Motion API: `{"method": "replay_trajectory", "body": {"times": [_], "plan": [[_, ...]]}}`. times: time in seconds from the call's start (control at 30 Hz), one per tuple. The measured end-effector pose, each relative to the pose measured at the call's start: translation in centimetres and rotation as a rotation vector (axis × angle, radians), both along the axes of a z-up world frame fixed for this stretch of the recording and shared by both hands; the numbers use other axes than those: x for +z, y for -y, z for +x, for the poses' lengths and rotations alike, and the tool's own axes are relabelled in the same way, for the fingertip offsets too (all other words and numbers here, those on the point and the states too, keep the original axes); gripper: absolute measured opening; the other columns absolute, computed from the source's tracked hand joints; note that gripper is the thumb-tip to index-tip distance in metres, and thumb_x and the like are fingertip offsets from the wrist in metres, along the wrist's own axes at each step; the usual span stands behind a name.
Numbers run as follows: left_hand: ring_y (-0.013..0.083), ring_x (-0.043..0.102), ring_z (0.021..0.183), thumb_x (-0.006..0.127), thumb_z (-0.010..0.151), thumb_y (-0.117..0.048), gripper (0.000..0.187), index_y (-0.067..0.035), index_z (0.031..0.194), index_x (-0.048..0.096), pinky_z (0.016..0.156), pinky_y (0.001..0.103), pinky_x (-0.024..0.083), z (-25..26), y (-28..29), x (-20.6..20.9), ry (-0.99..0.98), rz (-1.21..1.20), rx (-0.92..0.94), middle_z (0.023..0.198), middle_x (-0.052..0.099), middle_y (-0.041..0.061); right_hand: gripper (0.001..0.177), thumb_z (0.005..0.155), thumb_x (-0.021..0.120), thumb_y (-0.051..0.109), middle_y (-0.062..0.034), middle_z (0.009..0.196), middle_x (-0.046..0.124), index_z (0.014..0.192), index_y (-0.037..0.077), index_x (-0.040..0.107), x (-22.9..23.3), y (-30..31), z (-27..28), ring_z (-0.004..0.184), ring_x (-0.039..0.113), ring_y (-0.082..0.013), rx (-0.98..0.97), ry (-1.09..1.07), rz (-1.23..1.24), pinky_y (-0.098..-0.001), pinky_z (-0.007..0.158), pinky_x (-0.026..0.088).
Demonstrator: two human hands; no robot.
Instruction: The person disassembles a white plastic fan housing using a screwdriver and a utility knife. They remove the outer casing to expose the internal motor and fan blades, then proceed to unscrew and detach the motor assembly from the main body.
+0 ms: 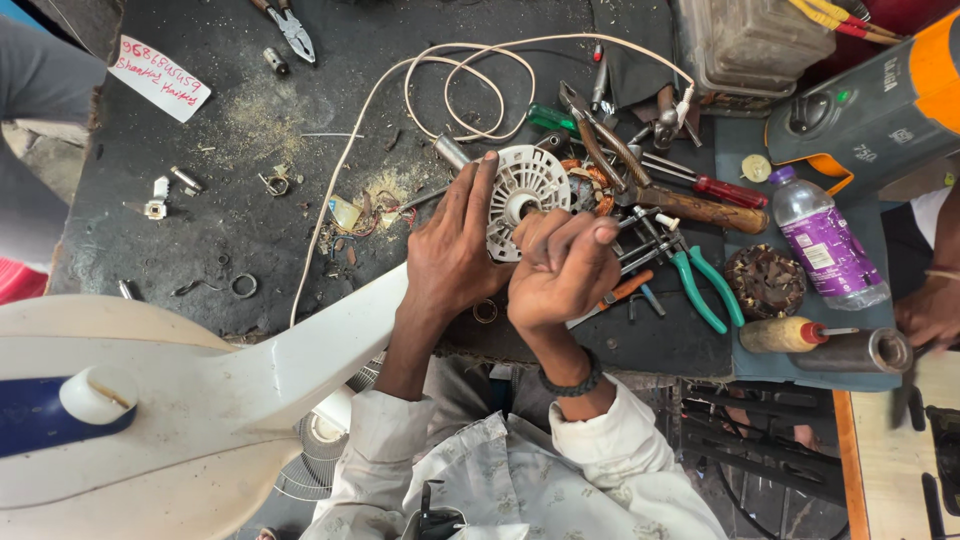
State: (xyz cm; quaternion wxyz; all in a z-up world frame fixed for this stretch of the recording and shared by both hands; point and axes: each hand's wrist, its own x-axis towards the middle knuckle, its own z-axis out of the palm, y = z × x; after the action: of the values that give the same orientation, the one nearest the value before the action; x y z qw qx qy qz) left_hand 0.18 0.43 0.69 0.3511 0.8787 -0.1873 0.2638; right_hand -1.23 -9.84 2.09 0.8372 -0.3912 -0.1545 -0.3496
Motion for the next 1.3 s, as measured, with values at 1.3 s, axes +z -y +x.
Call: {"method": "replay_trajectory", "body": {"times": [1.3], "plan": [[0.0356,0.064,0.128,0.098,0.064,-0.038,0.12,-0.007,0.159,0.031,0.093,0.041,0.059,-0.2,0.1,-0.7,0.014,0.041,0.008,0.15,0.053,0.022,0.032,0.096,0.079,0.028,-0.0156,0.068,0.068,0.088,-0.001,0.069,5.9,4.9,-5.0,0.057,0.068,-0.0301,-0.527,-0.323,-1.468,-0.0418,0.049,0.048]]}}
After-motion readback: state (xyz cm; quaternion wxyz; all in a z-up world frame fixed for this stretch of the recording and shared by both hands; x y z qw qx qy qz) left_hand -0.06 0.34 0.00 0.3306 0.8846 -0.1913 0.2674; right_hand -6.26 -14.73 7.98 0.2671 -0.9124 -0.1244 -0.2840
